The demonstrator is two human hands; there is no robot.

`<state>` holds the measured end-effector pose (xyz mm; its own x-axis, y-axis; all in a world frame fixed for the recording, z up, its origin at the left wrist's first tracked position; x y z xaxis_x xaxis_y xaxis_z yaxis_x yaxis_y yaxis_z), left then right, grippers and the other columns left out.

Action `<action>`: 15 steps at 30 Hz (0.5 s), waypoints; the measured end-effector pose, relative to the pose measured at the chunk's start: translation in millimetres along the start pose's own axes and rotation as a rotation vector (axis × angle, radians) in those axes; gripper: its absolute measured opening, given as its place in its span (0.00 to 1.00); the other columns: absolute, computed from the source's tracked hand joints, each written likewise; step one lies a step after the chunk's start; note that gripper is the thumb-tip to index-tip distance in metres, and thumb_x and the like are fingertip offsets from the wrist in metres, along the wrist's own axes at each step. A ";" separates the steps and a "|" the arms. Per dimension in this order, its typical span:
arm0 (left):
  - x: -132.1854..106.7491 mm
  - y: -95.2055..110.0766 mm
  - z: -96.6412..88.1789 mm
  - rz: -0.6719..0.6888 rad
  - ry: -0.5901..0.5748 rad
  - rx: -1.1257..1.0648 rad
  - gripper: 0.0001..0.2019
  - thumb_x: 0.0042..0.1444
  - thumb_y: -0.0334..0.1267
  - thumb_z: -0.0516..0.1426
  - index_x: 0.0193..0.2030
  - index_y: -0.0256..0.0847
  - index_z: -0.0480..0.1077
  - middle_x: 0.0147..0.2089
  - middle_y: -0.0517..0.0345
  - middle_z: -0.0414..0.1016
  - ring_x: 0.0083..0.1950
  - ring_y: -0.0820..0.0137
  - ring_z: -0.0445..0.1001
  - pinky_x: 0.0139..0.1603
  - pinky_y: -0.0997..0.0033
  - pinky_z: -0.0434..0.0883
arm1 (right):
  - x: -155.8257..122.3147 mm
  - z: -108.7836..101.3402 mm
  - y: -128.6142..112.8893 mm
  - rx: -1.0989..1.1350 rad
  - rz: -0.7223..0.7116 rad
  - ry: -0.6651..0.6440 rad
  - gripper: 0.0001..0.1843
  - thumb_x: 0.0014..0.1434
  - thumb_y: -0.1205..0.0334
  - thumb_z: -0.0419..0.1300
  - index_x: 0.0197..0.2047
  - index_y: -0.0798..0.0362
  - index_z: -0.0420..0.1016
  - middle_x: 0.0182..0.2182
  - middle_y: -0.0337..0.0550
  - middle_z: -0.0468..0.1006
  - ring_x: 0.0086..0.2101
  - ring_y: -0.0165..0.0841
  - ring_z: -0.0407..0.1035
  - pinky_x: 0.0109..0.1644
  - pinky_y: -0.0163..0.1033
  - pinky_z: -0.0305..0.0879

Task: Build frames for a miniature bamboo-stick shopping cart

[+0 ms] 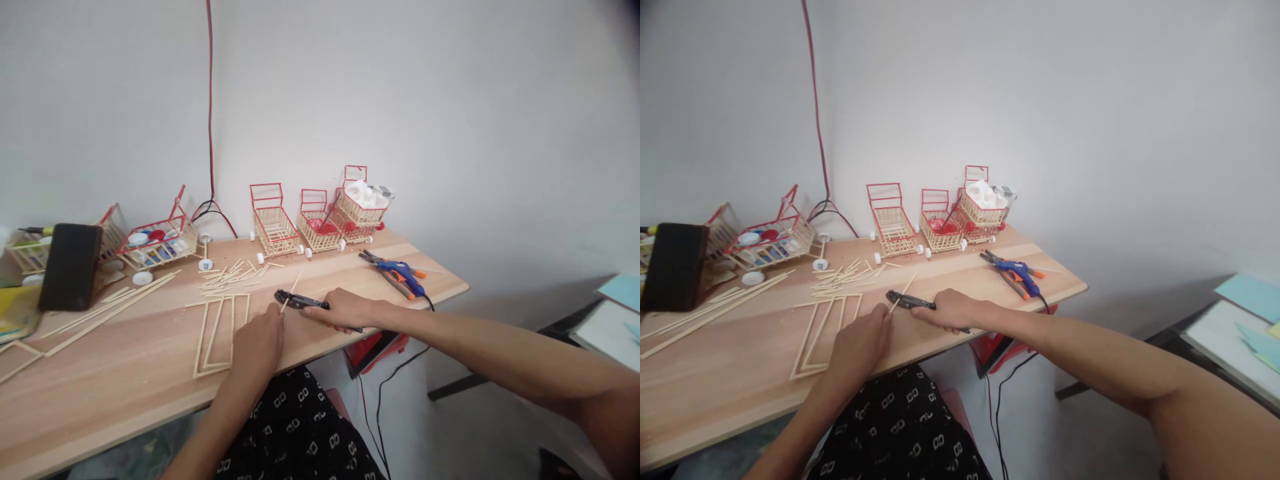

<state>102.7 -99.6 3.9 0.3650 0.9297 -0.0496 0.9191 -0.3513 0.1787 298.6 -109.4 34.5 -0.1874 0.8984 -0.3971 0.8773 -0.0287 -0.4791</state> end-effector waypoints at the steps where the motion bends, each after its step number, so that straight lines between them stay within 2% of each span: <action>1: -1.0 1.1 1.4 -0.011 0.004 0.011 0.16 0.67 0.41 0.38 0.47 0.39 0.64 0.38 0.43 0.78 0.40 0.56 0.78 0.37 0.61 0.68 | -0.1 0.8 0.3 -0.010 0.002 0.002 0.39 0.56 0.28 0.44 0.19 0.57 0.70 0.18 0.49 0.74 0.16 0.31 0.67 0.28 0.37 0.64; 8: -5.5 3.5 11.0 0.010 0.083 0.067 0.16 0.67 0.37 0.38 0.47 0.36 0.64 0.33 0.43 0.78 0.36 0.54 0.79 0.33 0.61 0.69 | 1.5 2.6 0.0 -0.003 0.024 -0.042 0.39 0.56 0.27 0.42 0.21 0.56 0.68 0.17 0.48 0.72 0.16 0.30 0.64 0.25 0.37 0.62; 13: -6.7 4.2 12.0 0.014 0.094 0.061 0.16 0.64 0.31 0.39 0.50 0.35 0.64 0.33 0.40 0.78 0.35 0.56 0.80 0.32 0.64 0.69 | 5.1 -1.6 -8.0 -0.153 -0.040 0.107 0.36 0.56 0.29 0.46 0.19 0.54 0.66 0.15 0.44 0.67 0.16 0.29 0.58 0.24 0.38 0.55; 15: -6.6 4.3 11.6 0.021 0.087 0.044 0.16 0.64 0.30 0.39 0.51 0.35 0.64 0.33 0.39 0.78 0.35 0.55 0.80 0.32 0.62 0.69 | 3.9 -3.7 -11.4 -0.162 -0.022 0.085 0.36 0.56 0.29 0.46 0.18 0.53 0.65 0.14 0.44 0.66 0.16 0.29 0.57 0.24 0.39 0.55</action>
<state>106.0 -108.5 -6.4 0.3713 0.9277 0.0397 0.9178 -0.3732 0.1353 289.6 -103.9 41.3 -0.1756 0.9322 -0.3164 0.9344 0.0566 -0.3517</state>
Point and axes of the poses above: each hand's wrist, its own x-axis towards the middle knuckle, its own z-axis out of the palm, y = z × x, the point moved 1 cm from there along x, towards the middle knuckle
